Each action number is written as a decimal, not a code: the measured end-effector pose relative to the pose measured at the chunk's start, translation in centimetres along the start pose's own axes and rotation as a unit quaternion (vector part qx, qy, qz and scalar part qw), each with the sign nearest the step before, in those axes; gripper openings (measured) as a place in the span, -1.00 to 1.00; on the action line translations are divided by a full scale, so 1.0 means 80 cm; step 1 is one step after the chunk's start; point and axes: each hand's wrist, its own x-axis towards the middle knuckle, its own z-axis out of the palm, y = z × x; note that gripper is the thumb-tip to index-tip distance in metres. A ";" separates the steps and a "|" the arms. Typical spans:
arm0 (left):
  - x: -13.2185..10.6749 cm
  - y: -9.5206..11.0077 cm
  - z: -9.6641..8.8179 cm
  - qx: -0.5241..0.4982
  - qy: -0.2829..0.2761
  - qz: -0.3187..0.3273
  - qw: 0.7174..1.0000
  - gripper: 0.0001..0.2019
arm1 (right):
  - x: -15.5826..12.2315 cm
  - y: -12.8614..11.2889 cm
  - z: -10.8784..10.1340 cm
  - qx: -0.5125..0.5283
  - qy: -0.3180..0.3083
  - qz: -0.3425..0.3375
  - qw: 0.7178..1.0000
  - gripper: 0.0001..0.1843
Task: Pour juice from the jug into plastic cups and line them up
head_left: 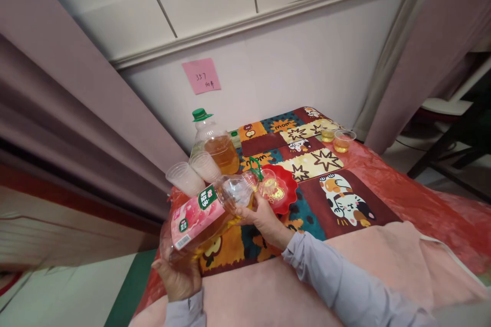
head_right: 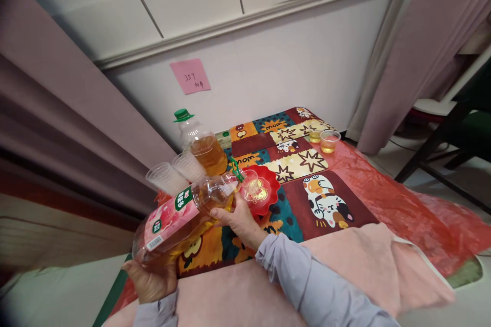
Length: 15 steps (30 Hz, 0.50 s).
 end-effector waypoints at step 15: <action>0.002 -0.003 -0.003 -0.015 0.006 0.007 1.000 0.11 | 0.000 0.000 0.000 0.009 0.003 0.004 1.000 -0.08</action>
